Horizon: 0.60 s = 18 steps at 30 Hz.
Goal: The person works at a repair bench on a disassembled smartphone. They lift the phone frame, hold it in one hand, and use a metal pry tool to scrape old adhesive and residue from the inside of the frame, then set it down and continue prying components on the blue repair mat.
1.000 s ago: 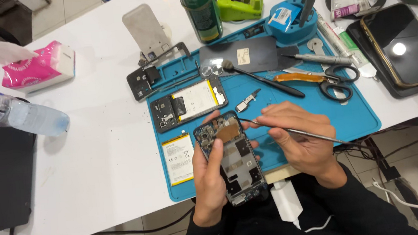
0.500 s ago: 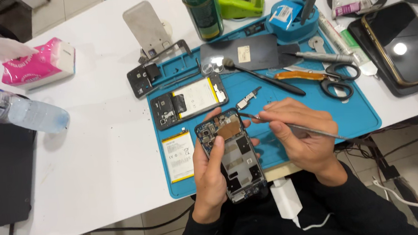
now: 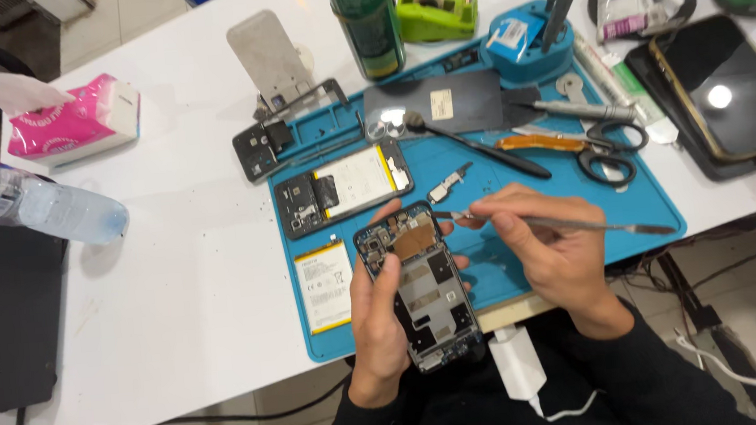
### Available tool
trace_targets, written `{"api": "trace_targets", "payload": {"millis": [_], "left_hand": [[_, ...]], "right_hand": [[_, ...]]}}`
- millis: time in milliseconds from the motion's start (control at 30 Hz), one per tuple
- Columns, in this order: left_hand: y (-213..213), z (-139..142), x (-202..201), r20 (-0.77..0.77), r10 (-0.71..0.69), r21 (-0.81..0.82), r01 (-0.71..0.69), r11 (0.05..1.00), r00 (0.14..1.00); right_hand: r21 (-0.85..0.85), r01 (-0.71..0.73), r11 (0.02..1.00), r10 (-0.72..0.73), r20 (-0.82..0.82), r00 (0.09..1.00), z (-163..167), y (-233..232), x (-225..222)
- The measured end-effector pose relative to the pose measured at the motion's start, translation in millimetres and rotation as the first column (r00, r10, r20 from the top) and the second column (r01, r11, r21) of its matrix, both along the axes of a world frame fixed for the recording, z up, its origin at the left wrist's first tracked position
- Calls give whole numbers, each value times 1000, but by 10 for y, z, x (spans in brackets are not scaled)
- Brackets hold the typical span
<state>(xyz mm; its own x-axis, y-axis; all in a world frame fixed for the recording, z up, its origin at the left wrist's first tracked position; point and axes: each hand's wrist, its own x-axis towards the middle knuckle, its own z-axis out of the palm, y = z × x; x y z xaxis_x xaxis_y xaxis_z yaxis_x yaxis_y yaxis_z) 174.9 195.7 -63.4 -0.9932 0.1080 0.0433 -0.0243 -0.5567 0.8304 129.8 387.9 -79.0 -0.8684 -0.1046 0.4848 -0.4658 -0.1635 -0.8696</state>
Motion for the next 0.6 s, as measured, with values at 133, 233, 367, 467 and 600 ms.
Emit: {"api": "trace_targets", "payload": {"millis": [133, 233, 367, 467, 600], "left_hand": [[-27, -39, -20, -16, -53, 95, 54, 994, 998], [-39, -70, -43, -40, -102, 134, 106, 985, 994], [-57, -98, -12, -16, -129, 129, 130, 983, 992], [-61, -111, 5, -18, -146, 162, 147, 976, 989], [-60, -109, 1, -20, -156, 191, 157, 969, 988]], "right_hand": [[-38, -39, 999, 42, 82, 996, -36, 28, -37], [-64, -49, 997, 59, 164, 985, -61, 56, -72], [-114, -60, 992, 85, 226, 970, -107, 62, -77], [-140, -114, 984, 149, 276, 950, -135, 97, -84], [-254, -161, 954, 239, 314, 919, -176, 122, -102]]}}
